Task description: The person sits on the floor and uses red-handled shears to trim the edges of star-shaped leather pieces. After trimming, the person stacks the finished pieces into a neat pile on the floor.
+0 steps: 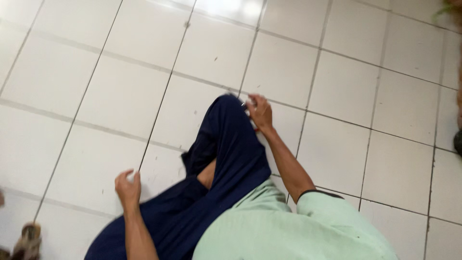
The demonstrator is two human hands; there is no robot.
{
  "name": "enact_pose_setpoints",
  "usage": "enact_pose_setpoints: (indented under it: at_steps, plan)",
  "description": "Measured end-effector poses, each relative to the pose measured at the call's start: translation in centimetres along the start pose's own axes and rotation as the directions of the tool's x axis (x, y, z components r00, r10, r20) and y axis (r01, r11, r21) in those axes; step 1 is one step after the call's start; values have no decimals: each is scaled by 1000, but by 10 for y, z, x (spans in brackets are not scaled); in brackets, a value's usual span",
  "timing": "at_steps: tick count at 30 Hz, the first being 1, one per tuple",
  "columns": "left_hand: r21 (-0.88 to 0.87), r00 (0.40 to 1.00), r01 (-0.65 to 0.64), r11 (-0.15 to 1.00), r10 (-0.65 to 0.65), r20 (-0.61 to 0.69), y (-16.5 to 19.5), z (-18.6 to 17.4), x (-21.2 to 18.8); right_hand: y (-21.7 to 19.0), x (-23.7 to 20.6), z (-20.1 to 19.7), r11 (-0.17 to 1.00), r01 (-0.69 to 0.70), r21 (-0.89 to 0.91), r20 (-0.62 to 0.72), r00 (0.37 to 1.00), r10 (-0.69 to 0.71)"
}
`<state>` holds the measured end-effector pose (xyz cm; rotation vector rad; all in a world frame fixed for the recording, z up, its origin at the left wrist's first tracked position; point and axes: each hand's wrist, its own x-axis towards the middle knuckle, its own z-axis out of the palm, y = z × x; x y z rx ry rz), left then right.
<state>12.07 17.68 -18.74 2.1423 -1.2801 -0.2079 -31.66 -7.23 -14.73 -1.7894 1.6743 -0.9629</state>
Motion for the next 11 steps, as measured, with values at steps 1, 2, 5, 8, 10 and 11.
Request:
enact_pose_setpoints:
  at_steps: [1,2,5,8,10,11]
  plan:
    - [12,1000,18,1000,-18,16,2,-2,1,13,-4,-1,994,56,-98,23,998,-54]
    - [39,1000,3,999,-4,25,2,-4,2,23,-14,-1,975,113,-193,62,993,-103]
    - [89,993,-113,990,110,33,-3,-14,18,32,-36,10,869,364,-335,-18,920,-392]
    - [122,985,-174,977,172,26,-17,-41,31,28,-31,8,917,271,-292,107,962,-251]
    - [45,997,-56,997,53,58,-19,-70,48,15,-18,3,964,167,-207,172,976,-132]
    - [39,994,-83,996,80,69,-11,-65,61,15,-18,-5,966,148,-212,147,982,-118]
